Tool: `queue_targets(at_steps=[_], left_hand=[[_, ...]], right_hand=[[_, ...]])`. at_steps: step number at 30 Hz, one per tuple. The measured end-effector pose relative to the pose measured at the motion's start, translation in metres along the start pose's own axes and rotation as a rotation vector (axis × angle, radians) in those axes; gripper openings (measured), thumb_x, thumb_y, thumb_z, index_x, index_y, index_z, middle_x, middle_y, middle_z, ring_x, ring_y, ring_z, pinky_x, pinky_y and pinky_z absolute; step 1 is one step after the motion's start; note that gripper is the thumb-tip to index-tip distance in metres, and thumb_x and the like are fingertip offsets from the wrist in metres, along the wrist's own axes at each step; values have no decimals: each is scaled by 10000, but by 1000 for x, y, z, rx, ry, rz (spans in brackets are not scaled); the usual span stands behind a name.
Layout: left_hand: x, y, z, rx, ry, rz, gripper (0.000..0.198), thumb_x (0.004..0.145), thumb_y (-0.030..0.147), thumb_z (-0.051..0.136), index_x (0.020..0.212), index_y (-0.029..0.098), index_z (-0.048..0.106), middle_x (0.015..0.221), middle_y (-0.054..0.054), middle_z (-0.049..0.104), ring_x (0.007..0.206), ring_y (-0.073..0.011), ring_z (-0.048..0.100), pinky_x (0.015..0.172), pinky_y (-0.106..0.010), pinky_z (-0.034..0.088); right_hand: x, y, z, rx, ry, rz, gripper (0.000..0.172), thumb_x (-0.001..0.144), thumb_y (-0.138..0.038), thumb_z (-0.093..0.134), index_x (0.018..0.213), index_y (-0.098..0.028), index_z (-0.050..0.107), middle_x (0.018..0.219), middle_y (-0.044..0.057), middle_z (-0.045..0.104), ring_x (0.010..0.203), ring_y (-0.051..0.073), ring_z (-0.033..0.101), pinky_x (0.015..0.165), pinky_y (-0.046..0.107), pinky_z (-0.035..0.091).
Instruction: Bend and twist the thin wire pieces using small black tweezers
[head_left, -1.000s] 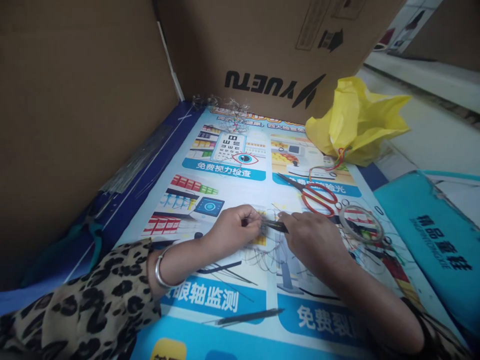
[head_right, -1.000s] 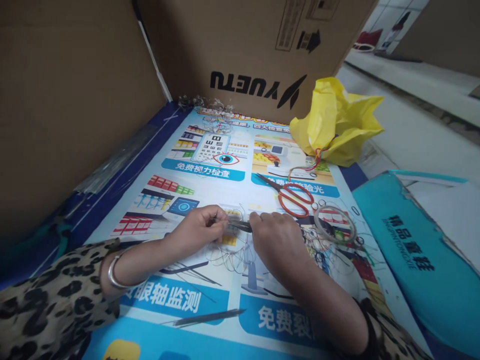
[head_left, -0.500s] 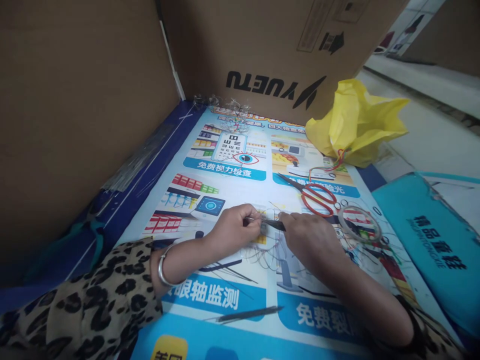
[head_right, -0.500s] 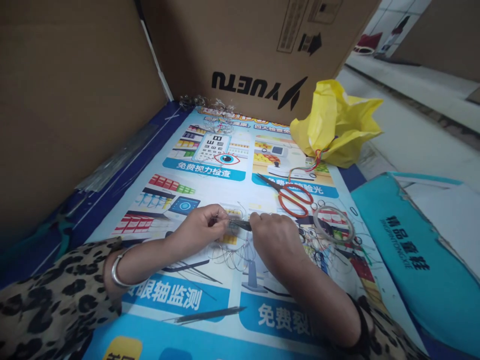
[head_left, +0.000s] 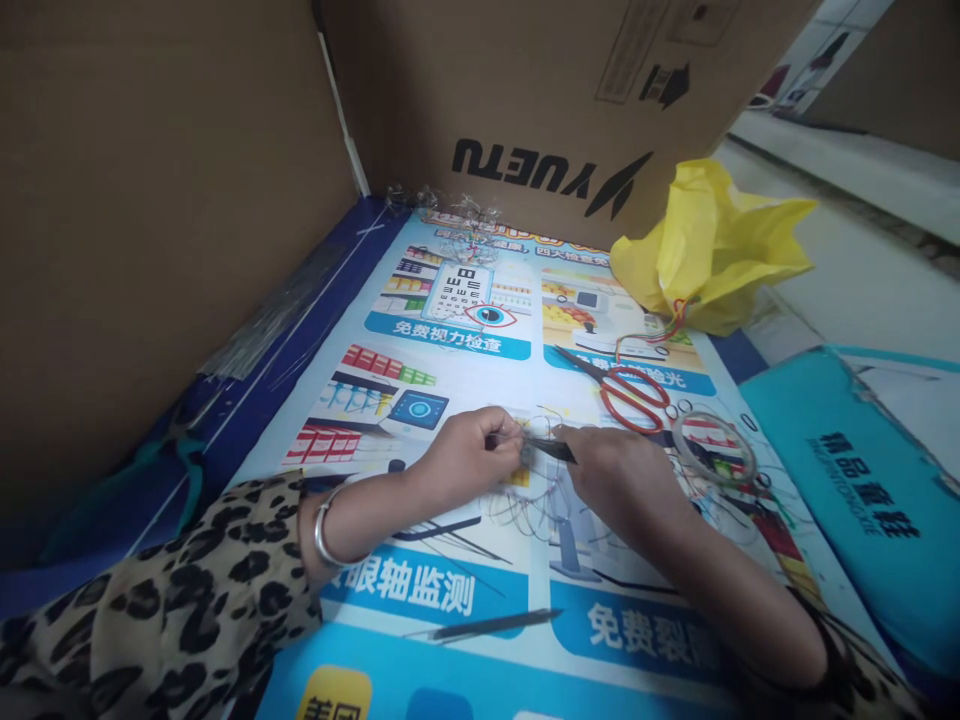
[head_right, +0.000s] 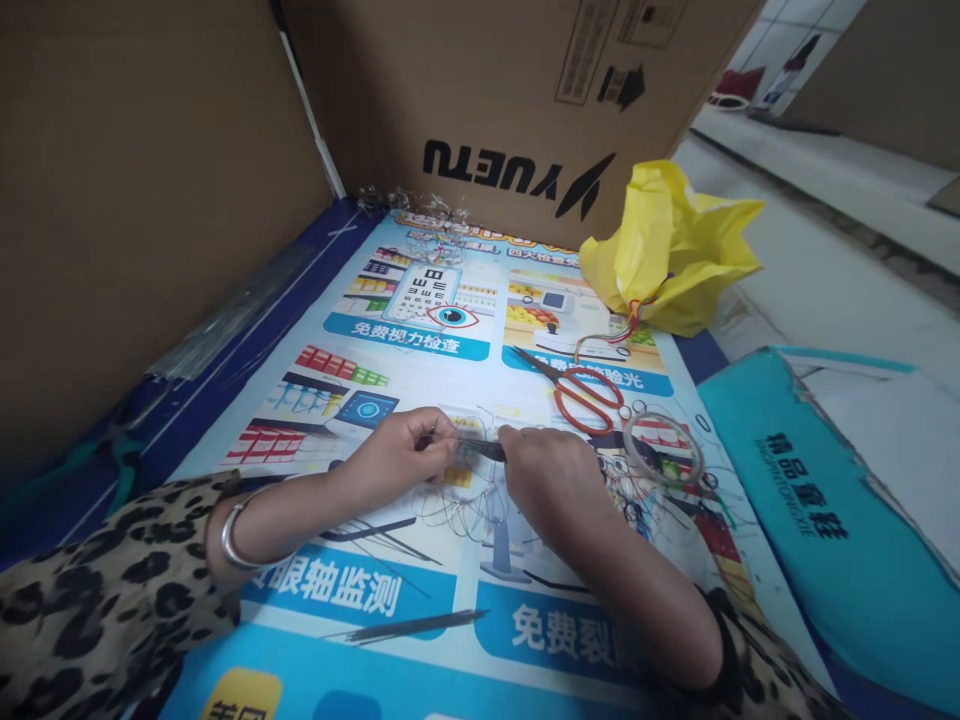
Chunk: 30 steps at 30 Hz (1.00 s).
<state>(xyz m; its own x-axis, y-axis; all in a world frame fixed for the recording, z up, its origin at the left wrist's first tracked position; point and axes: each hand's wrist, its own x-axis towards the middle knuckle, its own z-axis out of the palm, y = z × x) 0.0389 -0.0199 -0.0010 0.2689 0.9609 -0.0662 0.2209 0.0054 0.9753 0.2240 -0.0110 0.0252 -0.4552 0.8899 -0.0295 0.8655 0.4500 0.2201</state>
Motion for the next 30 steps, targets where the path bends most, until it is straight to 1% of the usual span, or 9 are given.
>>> queue_targets(at_steps=[5, 11, 19, 24, 30], left_hand=[[1, -2, 0, 5, 8, -12, 39, 676, 133, 475, 658, 163, 493, 551, 51, 501, 509, -65, 459, 532, -199, 369], [1, 1, 0, 26, 31, -10, 38, 680, 144, 475, 649, 163, 485, 556, 48, 501, 516, -67, 461, 522, -197, 367], [0, 1, 2, 68, 81, 20, 54, 694, 164, 464, 656, 163, 502, 586, 38, 509, 534, -68, 461, 525, -196, 384], [-1, 3, 3, 88, 101, 41, 50, 691, 176, 477, 656, 162, 509, 619, 29, 525, 557, -74, 466, 522, -196, 378], [-1, 3, 3, 137, 126, 61, 58, 696, 170, 473, 657, 163, 515, 632, 27, 531, 581, -79, 454, 538, -198, 364]], right_hand=[[1, -2, 1, -20, 29, -22, 310, 774, -154, 439, 1014, -201, 629, 762, 32, 679, 675, 177, 609, 530, 269, 287], [1, -3, 0, -14, 36, -18, 251, 769, -160, 458, 947, -204, 630, 736, 21, 665, 675, 175, 605, 540, 280, 274], [-1, -5, -1, -37, 40, 13, 223, 776, -199, 454, 924, -222, 619, 736, 13, 662, 649, 182, 603, 511, 278, 241], [0, -7, -2, -48, 33, 10, 197, 769, -187, 448, 867, -215, 617, 717, 16, 660, 640, 182, 603, 501, 275, 227], [0, -9, -1, -70, 31, 35, 194, 775, -181, 444, 863, -211, 615, 710, 23, 659, 622, 187, 603, 491, 274, 229]])
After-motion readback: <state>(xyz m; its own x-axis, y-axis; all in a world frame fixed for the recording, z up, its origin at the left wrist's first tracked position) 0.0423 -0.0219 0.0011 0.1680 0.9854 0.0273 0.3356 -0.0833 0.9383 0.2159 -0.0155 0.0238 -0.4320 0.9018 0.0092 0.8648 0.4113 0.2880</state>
